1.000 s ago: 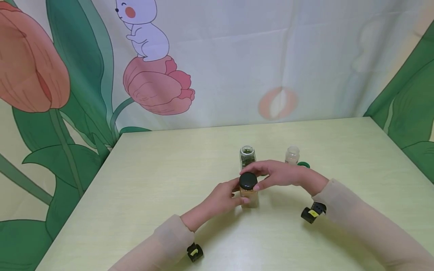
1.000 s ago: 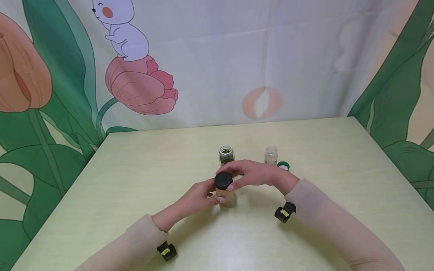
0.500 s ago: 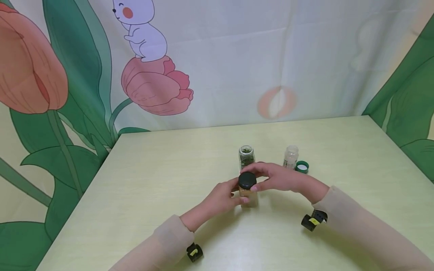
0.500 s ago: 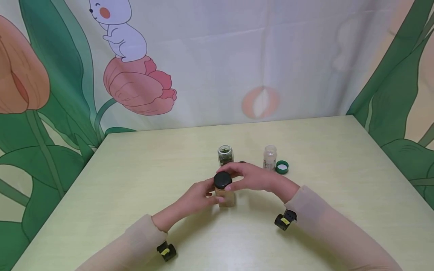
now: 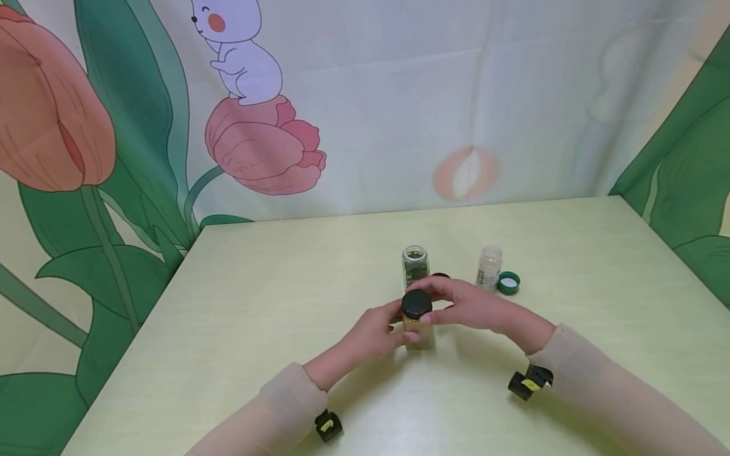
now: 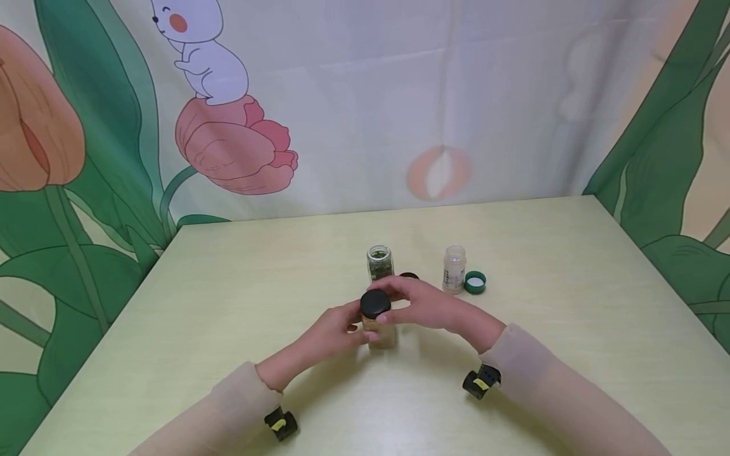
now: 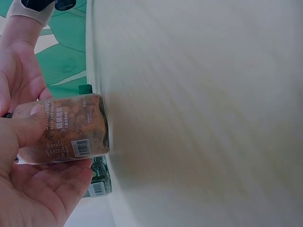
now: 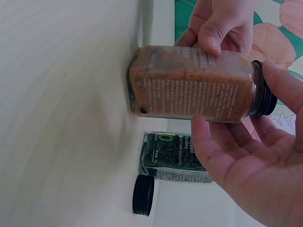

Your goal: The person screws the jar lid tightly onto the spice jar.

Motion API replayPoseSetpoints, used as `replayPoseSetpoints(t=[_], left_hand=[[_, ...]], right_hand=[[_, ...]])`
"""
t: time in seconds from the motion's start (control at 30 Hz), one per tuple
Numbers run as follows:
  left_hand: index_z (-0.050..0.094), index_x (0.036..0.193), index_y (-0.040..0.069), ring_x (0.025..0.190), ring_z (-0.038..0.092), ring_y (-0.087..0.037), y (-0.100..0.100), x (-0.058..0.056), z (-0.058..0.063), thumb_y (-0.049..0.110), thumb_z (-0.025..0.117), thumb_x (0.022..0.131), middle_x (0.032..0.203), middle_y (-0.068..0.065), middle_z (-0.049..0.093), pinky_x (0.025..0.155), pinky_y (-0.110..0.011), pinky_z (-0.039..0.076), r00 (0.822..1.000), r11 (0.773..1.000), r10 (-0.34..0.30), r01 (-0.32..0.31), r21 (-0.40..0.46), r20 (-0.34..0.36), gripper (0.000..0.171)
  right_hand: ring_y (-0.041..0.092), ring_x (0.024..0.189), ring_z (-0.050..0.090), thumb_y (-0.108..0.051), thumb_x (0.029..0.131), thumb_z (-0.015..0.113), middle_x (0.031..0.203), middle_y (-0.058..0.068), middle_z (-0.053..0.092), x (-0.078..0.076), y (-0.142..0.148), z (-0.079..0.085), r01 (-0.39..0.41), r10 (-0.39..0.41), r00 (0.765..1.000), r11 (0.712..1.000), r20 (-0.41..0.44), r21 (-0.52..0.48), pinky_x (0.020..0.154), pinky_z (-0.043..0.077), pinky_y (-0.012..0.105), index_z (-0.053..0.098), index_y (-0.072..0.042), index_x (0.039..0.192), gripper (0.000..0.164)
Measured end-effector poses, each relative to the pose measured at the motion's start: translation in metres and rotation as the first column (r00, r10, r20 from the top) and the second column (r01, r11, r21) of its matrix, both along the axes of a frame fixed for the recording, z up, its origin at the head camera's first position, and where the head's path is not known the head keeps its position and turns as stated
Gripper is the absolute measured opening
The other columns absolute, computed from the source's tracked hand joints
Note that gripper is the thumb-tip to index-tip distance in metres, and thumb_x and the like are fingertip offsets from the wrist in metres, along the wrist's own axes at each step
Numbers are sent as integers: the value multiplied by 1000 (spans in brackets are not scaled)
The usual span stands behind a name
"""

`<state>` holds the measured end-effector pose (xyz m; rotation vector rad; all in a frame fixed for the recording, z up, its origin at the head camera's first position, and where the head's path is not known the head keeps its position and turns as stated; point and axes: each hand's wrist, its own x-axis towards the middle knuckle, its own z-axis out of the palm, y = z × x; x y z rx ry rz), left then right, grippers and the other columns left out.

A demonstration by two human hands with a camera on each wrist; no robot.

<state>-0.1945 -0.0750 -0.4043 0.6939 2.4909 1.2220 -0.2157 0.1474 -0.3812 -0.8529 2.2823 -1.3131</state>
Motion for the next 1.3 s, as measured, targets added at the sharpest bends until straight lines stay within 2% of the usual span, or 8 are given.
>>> replayPoseSetpoints(t=[0.27, 0.4, 0.57, 0.77, 0.9, 1.03, 1.17, 1.3], left_hand=[[55, 141, -2, 131, 62, -39, -1, 1, 0, 15, 73, 95, 140, -23, 64, 109, -50, 52, 1000, 1000, -1, 1, 5, -10, 52], [55, 141, -2, 131, 62, -39, -1, 1, -1, 15, 73, 95, 140, -23, 64, 110, -50, 52, 1000, 1000, -5, 5, 7, -14, 52], [54, 143, -1, 132, 62, -38, -1, 1, 0, 16, 73, 96, 141, -23, 63, 110, -50, 52, 1000, 1000, -5, 5, 5, -3, 53], [54, 143, -1, 132, 62, -38, -1, 1, 0, 16, 73, 96, 142, -21, 63, 111, -50, 51, 1000, 1000, -9, 10, 3, -8, 53], [55, 142, 0, 132, 62, -37, -1, 0, 0, 15, 73, 96, 141, -20, 64, 111, -50, 51, 1000, 1000, -16, 16, -1, -17, 52], [55, 141, -1, 132, 62, -37, -1, 0, 1, 15, 73, 96, 140, -20, 65, 111, -51, 51, 1000, 1000, -16, 16, -3, -15, 51], [54, 142, -2, 132, 62, -38, -1, 0, 2, 15, 73, 96, 140, -21, 64, 111, -51, 51, 1000, 1000, -10, 10, -8, -6, 53], [53, 143, -3, 132, 62, -38, 0, 1, 3, 15, 72, 96, 140, -22, 64, 112, -51, 50, 1000, 1000, -4, 4, -17, 0, 54]], right_hand=[[39, 132, 57, -19, 98, 69, 136, 20, 64, 6, -3, -3, 50, -50, 998, 999, -25, 0, 111, 47, 61, 54, -4, 140, 46], [40, 132, 57, -19, 99, 69, 136, 21, 63, 7, -3, -4, 46, -46, 998, 999, -35, 0, 109, 50, 60, 54, -3, 140, 47], [42, 133, 57, -17, 98, 69, 137, 22, 63, 3, 0, 0, -5, 5, 1000, 1000, -26, 2, 114, 43, 64, 52, -1, 141, 49], [43, 139, 52, -19, 97, 71, 145, 19, 58, -8, 7, 10, -87, 84, 994, 995, 65, 49, 120, 34, 66, 48, -4, 147, 58], [40, 141, 50, -20, 96, 72, 148, 16, 57, -16, 10, 17, -151, 142, 984, 986, 110, 77, 121, 33, 64, 44, -5, 152, 64], [40, 145, 46, -16, 97, 71, 151, 17, 54, -23, 11, 21, -213, 201, 966, 975, 164, 57, 123, 31, 63, 40, -3, 154, 66], [40, 146, 45, -14, 97, 70, 151, 19, 54, -25, 10, 24, -232, 219, 956, 972, 195, 46, 124, 31, 63, 42, -4, 154, 64], [39, 145, 47, -16, 97, 70, 148, 17, 57, -24, 10, 25, -217, 202, 962, 974, 185, 70, 122, 36, 60, 45, -7, 152, 61]])
